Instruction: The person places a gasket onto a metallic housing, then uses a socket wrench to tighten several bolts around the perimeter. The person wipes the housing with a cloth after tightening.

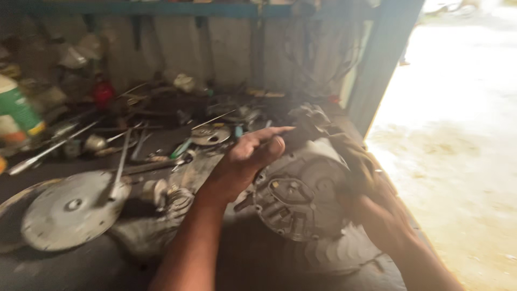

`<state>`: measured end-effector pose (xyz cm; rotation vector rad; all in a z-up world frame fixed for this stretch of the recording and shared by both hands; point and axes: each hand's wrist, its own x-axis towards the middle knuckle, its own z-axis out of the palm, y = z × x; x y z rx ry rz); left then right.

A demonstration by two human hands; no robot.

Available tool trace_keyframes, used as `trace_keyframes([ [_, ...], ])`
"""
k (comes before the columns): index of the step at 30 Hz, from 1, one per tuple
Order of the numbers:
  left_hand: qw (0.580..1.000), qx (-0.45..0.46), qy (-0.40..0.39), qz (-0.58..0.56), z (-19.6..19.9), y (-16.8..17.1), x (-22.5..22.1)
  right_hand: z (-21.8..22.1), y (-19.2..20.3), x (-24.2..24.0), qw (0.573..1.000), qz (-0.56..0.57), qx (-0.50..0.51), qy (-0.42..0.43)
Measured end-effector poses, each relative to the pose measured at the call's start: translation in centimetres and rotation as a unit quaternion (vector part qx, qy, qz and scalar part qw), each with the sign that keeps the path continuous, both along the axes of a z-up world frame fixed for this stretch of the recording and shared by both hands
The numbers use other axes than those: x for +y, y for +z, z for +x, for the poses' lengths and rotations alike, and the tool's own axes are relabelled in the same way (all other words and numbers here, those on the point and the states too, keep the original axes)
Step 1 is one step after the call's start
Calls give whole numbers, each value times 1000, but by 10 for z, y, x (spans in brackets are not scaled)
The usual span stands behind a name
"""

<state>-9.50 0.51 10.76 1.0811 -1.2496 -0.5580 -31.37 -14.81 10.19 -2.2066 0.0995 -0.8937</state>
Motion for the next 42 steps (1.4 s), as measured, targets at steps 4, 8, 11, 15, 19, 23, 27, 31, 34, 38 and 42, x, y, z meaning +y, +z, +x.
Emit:
trace_keyframes([
  [4, 990, 100, 88, 47, -1, -3, -8, 24, 16, -5, 965, 256, 53, 3],
  [8, 982, 177, 56, 24, 6, -10, -12, 49, 33, 1, 990, -130, -32, -41],
  [11, 981, 154, 109, 49, 8, -9, -13, 51, 41, 9, 954, -278, -105, -44],
  [15, 987, 148, 54, 23, 5, -10, -12, 45, 39, 10, 990, -47, 0, -134],
  [19, 988, 109, 93, 53, 9, -9, -4, 47, 38, -1, 974, -179, -35, -133],
  [23, 982, 161, 93, 38, 15, -3, 1, 59, 37, -12, 943, -305, -69, -117],
  [27, 987, 134, 83, 33, 5, -3, 2, 74, 30, -18, 916, -369, -111, -117],
  [31, 970, 195, 125, 73, -1, 8, 1, 87, 35, -14, 957, -247, -137, -65],
  [34, 956, 239, 150, 83, -1, 13, -2, 89, 42, -3, 965, -82, -249, 11],
  [38, 960, 248, 127, 35, 4, 2, 0, 86, 18, 30, 945, -276, -83, -156],
  [42, 955, 270, 120, 3, 8, -4, -4, 84, 7, 34, 939, -316, 73, -116],
])
